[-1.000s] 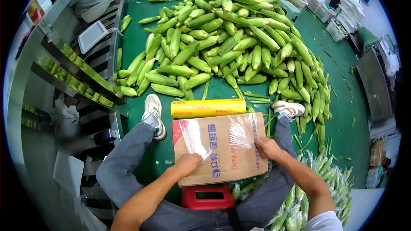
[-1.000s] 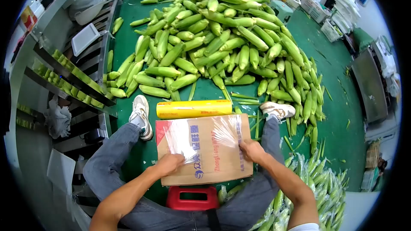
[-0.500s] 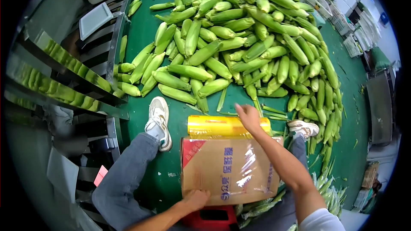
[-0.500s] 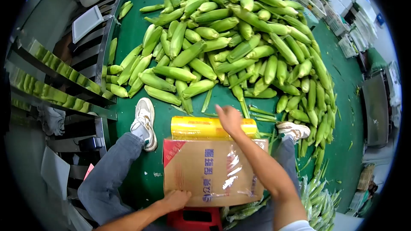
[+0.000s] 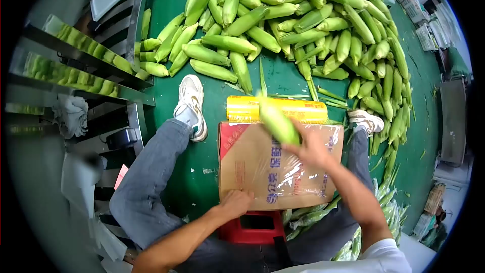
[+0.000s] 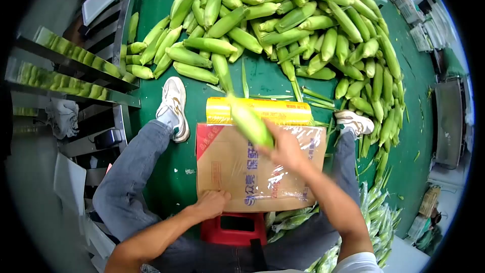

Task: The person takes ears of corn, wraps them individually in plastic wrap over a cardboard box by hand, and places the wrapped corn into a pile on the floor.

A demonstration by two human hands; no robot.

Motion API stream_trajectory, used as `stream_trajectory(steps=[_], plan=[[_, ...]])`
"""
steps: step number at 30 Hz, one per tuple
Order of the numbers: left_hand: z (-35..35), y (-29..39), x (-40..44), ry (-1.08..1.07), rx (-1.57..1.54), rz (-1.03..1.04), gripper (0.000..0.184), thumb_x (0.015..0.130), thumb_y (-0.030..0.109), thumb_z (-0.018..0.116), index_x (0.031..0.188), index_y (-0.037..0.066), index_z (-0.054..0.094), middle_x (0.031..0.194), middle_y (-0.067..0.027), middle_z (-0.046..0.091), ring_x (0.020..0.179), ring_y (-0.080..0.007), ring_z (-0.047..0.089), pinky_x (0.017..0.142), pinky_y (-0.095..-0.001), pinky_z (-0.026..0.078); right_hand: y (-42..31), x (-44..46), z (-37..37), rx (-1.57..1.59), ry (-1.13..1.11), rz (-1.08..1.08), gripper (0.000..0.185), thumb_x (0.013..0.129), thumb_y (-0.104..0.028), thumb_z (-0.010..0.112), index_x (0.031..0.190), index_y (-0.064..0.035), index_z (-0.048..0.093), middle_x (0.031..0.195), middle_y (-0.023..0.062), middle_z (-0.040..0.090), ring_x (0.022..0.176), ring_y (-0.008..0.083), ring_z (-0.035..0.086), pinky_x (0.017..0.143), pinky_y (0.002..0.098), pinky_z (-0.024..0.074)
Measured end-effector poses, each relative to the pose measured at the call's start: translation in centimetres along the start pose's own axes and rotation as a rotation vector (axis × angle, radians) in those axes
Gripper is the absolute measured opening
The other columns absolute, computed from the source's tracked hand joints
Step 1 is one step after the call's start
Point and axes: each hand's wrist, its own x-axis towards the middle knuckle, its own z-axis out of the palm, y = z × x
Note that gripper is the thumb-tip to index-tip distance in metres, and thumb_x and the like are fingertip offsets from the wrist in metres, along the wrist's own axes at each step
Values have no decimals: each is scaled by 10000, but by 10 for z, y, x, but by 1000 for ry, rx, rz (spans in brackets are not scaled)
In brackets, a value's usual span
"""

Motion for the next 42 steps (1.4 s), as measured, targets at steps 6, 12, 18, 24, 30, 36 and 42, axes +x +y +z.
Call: stream_trajectory(steps=[6,12,18,24,30,36,42], plan=[[-30,29,-28,276,-310,60,65,907,71,622,905,6,614,817,-167,674,811,-348,663,763,-428,526,10,-116,14,-651,-160,-258,826,750,-181,787,1511,-201,466,1126,146,633,1082,337,592,900,415,496],[-46,30,81,902,-664,-289,73,929,81,620,877,30,618,741,-155,635,672,-314,619,675,-398,500,22,-119,33,-572,-140,-158,861,694,-225,840,1485,-223,499,1176,171,643,1103,357,609,918,425,496],[-37,67,60,797,25,129,333,854,178,716,1108,-13,618,1108,-200,605,1051,-388,573,899,-458,484,30,-127,24,-231,106,0,805,671,-246,887,1405,-161,568,1175,232,634,1088,405,599,928,465,507],[-11,49,66,854,160,144,637,769,72,755,1355,-7,520,1307,-215,512,1175,-420,523,995,-491,448,32,-200,36,-199,466,406,519,807,-310,802,1230,-83,605,1143,218,637,1097,412,593,862,495,504],[-40,27,64,732,150,278,615,728,7,739,1315,3,557,1234,-179,582,1107,-389,549,984,-454,455,89,-223,44,149,480,470,149,894,-141,704,924,0,664,696,179,674,581,334,645,566,417,515],[-40,26,50,446,7,297,648,738,63,778,1339,-17,550,1278,-198,592,1140,-391,543,1023,-460,442,29,-156,-9,1045,673,600,94,967,-59,614,976,21,663,847,119,721,785,175,705,728,264,566],[-46,16,44,364,-148,154,692,776,175,817,1391,38,532,1300,-204,601,1248,-397,523,1098,-441,405,54,-139,43,245,211,344,332,920,-250,723,1126,1,650,894,104,710,821,213,662,777,334,527]])
